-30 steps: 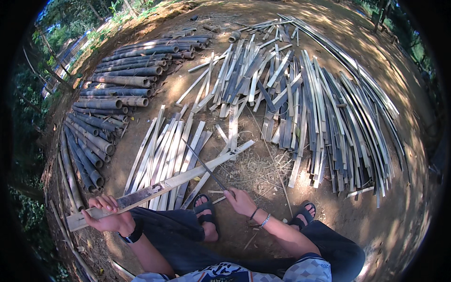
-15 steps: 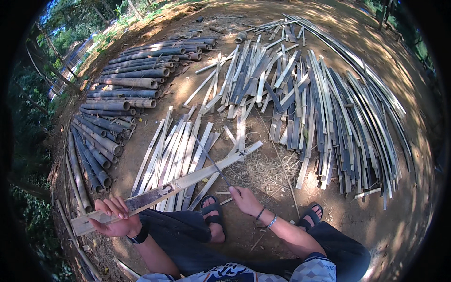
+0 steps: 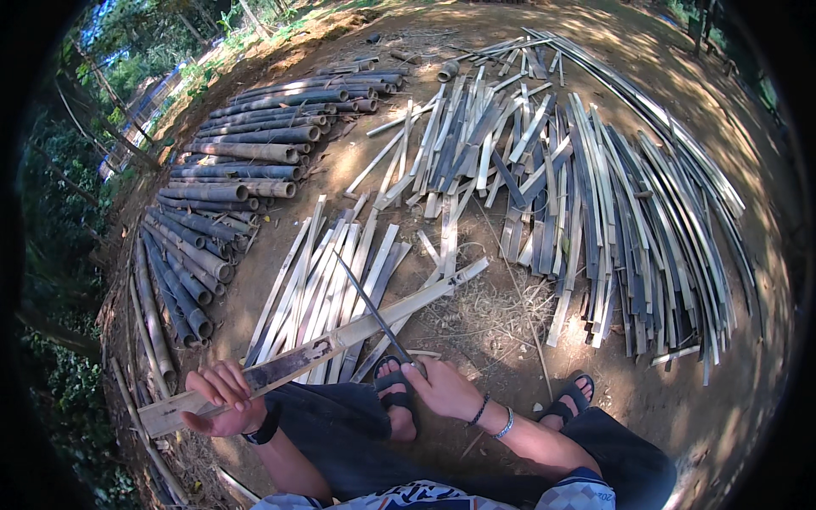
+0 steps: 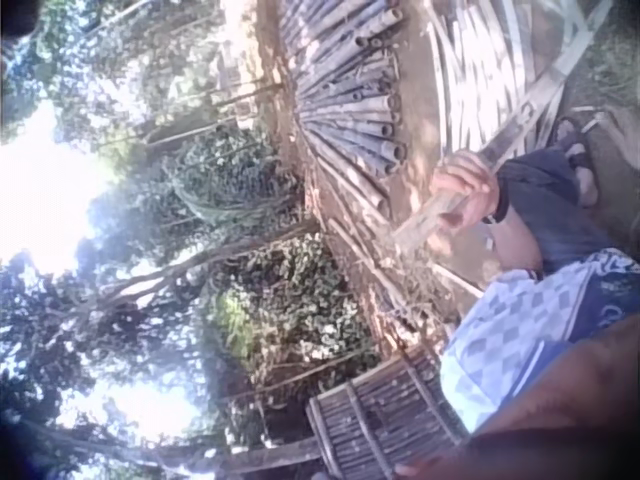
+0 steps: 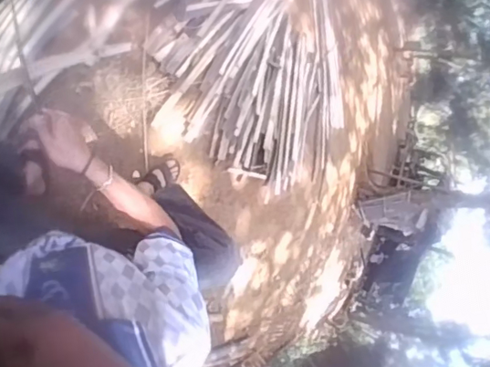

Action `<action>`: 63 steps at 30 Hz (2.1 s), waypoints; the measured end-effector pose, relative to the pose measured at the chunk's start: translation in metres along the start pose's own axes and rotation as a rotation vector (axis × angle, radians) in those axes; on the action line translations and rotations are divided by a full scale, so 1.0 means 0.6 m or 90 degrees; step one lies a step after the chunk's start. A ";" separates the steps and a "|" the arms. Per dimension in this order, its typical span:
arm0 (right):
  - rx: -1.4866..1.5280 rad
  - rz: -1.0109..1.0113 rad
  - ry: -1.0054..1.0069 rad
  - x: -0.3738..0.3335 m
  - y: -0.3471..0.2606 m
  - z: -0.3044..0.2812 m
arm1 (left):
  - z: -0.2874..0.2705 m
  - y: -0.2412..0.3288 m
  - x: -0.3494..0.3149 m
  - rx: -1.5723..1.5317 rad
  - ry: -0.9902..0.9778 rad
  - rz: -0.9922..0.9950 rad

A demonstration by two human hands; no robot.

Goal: The person carves a notch and shaves the surface of a bamboo strip using a large knife while sitting on the ground.

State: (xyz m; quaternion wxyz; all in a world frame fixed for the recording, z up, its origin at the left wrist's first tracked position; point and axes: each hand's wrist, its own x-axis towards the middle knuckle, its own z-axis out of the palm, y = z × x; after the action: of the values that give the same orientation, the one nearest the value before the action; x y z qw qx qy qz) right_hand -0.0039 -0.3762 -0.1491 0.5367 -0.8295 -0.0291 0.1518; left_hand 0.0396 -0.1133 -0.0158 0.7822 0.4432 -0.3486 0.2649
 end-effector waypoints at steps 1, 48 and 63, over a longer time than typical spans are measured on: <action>0.049 -0.022 -0.040 -0.010 -0.029 -0.005 | -0.003 0.001 -0.001 -0.010 -0.013 -0.004; 0.081 -0.057 -0.062 -0.016 -0.041 -0.002 | -0.003 0.000 -0.001 -0.019 -0.022 -0.006; 0.093 -0.094 -0.009 -0.019 -0.027 -0.022 | 0.007 -0.008 -0.003 -0.033 -0.016 0.009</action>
State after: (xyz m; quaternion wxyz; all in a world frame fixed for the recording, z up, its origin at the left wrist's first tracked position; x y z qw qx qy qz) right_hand -0.0094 -0.3832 -0.1272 0.6052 -0.7827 -0.0827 0.1194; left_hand 0.0407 -0.1195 -0.0184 0.7871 0.4237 -0.3682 0.2558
